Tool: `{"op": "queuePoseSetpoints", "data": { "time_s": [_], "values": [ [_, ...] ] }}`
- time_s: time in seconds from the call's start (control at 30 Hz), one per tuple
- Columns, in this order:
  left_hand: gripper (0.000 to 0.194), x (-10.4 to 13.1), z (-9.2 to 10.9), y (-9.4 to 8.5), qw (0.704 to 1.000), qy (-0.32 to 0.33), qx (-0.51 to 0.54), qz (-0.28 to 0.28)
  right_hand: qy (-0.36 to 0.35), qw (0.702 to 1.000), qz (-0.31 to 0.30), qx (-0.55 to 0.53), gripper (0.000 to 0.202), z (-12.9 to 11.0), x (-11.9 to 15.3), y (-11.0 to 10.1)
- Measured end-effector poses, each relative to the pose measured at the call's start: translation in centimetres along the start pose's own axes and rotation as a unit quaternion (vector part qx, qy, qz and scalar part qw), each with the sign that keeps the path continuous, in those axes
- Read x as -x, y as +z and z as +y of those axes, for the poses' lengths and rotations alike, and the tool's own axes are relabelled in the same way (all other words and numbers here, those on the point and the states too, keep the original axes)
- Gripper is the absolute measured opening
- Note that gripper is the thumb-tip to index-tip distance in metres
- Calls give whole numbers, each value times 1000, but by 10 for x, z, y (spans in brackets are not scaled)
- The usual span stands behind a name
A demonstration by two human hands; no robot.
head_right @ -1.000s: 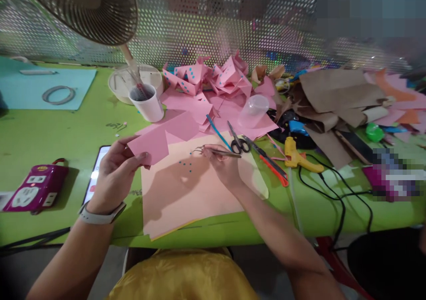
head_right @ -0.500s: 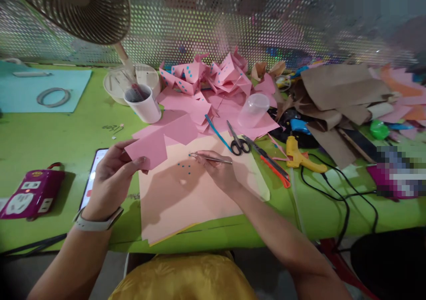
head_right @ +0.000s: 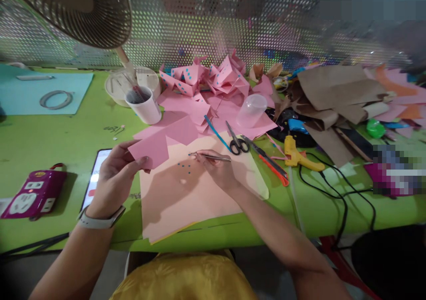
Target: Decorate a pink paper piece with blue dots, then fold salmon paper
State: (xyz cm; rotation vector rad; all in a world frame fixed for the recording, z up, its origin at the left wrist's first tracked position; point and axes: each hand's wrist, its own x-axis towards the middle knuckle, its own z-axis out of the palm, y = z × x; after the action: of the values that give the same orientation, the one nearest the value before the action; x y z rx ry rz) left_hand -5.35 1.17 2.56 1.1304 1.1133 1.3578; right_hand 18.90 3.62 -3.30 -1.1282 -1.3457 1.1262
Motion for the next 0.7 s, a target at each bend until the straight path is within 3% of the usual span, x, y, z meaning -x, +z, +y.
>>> {"op": "queuePoseSetpoints", "data": {
  "time_s": [0.43,0.7],
  "values": [
    [35,-1,-1,1,1000,-6,-1,-10,-1,1000,-3,6,18,-5,-2,1],
    [34,-1,-2,3,1000,-11,-4,-16,60,995,24,-70,28,-6,-6,0]
  ]
}}
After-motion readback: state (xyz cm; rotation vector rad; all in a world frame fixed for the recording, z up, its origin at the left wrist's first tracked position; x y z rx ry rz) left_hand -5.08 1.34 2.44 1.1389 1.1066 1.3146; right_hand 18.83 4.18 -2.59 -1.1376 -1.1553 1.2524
